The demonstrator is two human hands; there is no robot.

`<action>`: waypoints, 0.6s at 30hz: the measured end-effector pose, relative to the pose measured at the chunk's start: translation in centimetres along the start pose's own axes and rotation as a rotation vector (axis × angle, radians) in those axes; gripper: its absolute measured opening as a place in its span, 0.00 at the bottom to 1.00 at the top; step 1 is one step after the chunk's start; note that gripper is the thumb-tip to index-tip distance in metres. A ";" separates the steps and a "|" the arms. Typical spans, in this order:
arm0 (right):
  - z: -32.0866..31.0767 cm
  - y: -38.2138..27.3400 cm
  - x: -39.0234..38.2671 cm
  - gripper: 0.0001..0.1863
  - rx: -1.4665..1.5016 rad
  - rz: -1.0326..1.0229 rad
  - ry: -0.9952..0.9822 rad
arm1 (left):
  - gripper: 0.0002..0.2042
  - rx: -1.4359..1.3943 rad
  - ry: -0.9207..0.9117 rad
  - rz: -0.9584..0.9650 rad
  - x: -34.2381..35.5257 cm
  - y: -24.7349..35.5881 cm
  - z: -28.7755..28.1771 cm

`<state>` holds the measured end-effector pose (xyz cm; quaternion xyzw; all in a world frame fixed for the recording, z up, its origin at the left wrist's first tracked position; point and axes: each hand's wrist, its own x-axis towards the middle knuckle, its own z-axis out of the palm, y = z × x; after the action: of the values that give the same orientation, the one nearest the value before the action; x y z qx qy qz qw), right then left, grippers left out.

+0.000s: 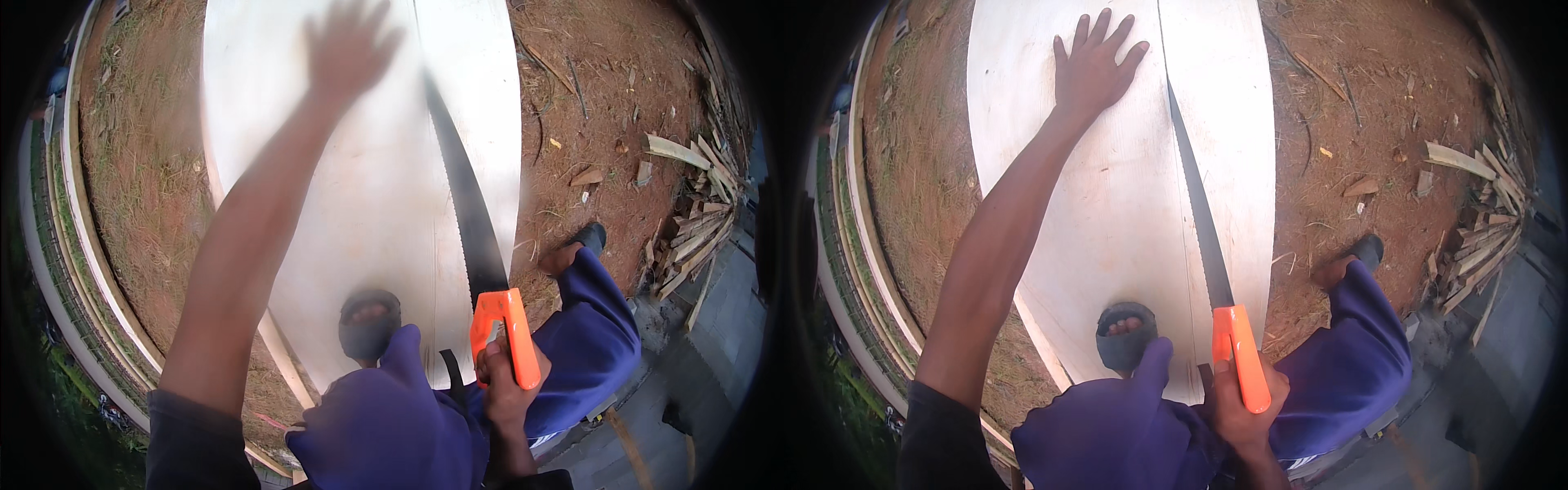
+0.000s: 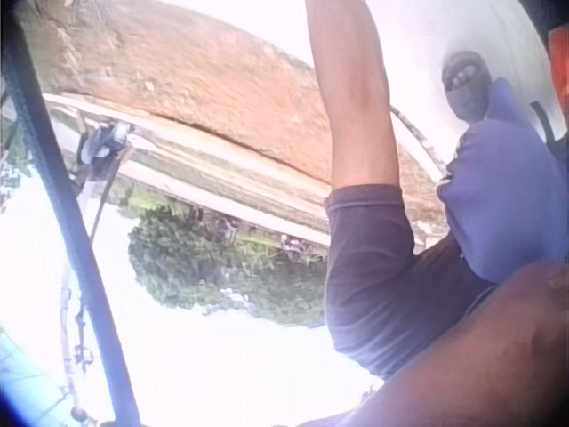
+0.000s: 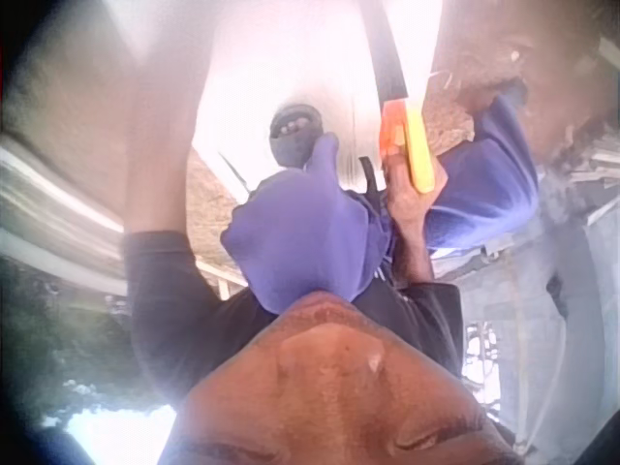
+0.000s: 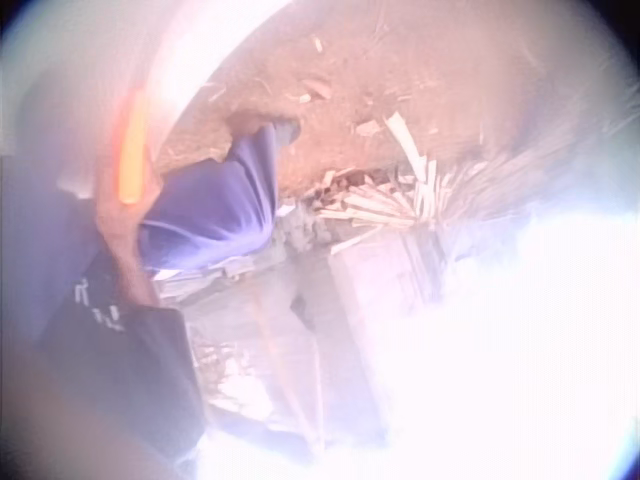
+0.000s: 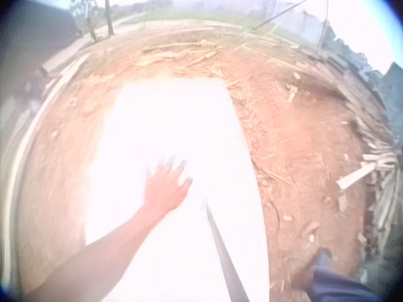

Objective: The person uses a hand saw to cut a long plank of light-colored wood placed on the ground. They hold the saw with their right hand and stabilize the wood with their left hand, sawing back and forth along a straight line. The cut progresses steadily through the plank.

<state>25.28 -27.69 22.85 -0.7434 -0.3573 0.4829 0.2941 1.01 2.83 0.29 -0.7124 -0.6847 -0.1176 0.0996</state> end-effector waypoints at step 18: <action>-1.0 0.4 -1.6 0.08 -0.029 0.046 -0.066 | 0.30 -0.020 -0.027 0.007 -0.2 0.6 0.5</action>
<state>25.84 -29.35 23.71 -0.7393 -0.3567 0.5085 0.2601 1.63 2.79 -0.21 -0.7174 -0.6821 -0.1143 0.0835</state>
